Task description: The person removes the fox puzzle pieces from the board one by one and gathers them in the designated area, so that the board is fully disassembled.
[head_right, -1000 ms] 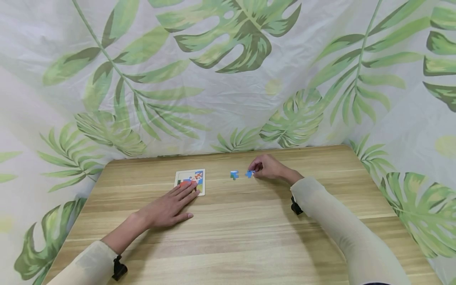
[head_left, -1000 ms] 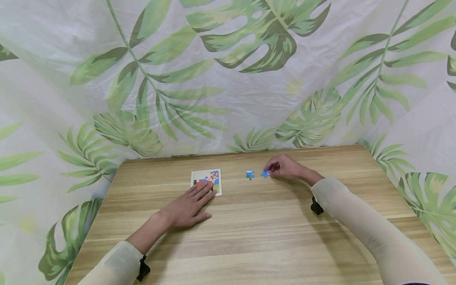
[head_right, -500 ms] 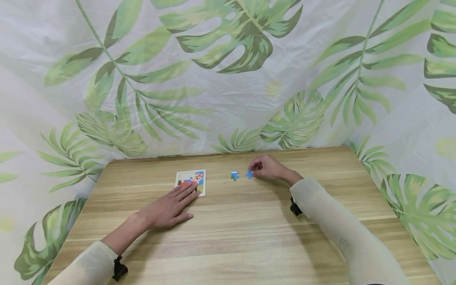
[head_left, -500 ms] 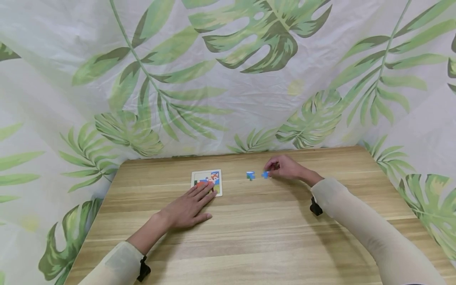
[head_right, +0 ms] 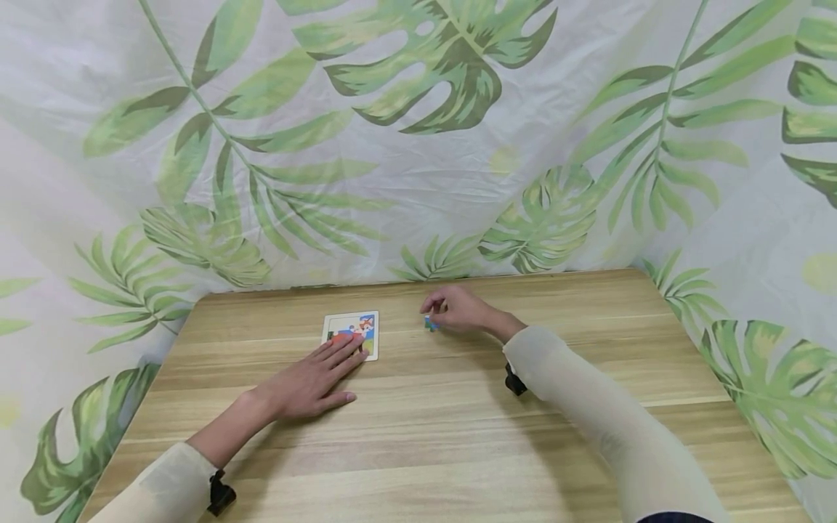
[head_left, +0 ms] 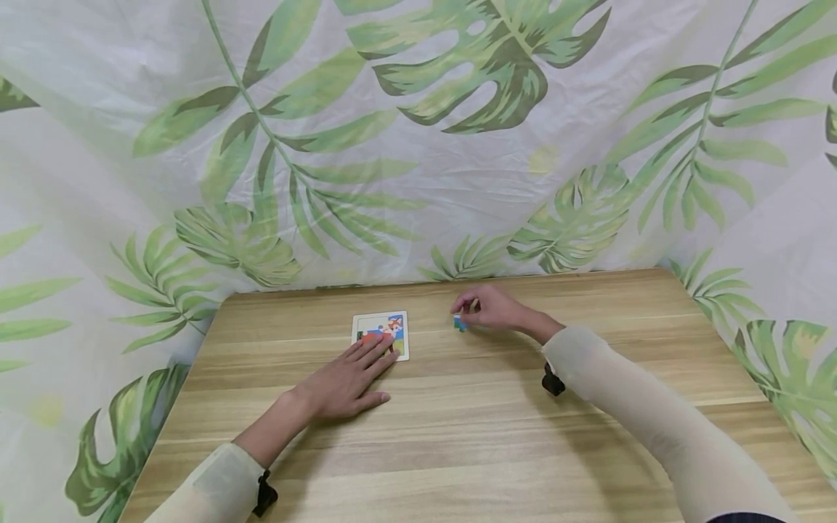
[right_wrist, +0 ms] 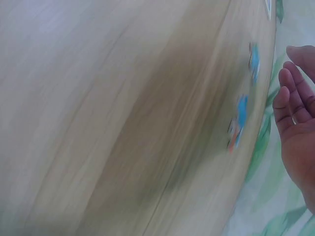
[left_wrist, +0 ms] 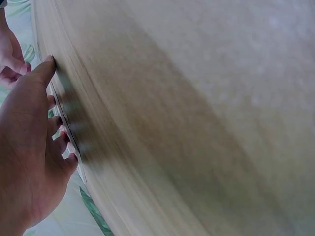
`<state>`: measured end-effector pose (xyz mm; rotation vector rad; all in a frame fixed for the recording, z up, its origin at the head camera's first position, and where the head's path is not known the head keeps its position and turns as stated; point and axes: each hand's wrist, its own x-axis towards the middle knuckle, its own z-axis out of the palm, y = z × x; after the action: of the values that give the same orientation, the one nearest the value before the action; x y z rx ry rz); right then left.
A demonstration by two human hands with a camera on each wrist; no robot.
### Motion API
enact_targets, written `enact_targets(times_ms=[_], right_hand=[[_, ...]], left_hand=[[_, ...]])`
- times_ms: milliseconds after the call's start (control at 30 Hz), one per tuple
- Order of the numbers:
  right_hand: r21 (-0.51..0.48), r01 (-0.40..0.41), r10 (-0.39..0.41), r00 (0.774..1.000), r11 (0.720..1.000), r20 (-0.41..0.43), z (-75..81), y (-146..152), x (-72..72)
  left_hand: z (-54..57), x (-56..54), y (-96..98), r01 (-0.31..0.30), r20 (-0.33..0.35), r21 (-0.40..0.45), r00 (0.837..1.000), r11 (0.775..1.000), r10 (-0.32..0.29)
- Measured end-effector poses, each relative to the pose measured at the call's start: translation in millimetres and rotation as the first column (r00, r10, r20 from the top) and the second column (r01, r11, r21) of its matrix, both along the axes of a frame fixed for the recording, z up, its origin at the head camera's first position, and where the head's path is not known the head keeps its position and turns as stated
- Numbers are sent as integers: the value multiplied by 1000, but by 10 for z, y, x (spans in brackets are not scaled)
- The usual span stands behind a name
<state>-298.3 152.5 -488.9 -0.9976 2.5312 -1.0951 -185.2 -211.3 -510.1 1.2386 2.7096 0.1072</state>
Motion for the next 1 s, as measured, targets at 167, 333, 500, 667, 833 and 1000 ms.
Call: enact_targets(times_ms=[167, 333, 500, 667, 833, 1000], right_hand=[[-1, -38, 38, 999, 999, -1, 15, -238, -15], [18, -71, 71, 997, 997, -18, 8, -465, -34], [42, -100, 101, 994, 994, -30, -25, -667, -63], [46, -123, 124, 992, 991, -13, -60, -837, -97], [57, -155, 157, 987, 986, -31, -81, -971, -126], [57, -194, 198, 978, 979, -70, -115, -1045, -154]], left_hand=[[15, -13, 10, 12, -13, 6, 1000, 1000, -12], [23, -29, 20, 27, -23, 24, 999, 999, -26], [38, -27, 28, 25, -23, 9, 999, 1000, -24], [42, -23, 21, 22, -23, 12, 1000, 1000, -21], [60, -16, 15, 11, -8, 24, 1000, 1000, -11], [66, -11, 23, 19, -13, 23, 1000, 1000, -19]])
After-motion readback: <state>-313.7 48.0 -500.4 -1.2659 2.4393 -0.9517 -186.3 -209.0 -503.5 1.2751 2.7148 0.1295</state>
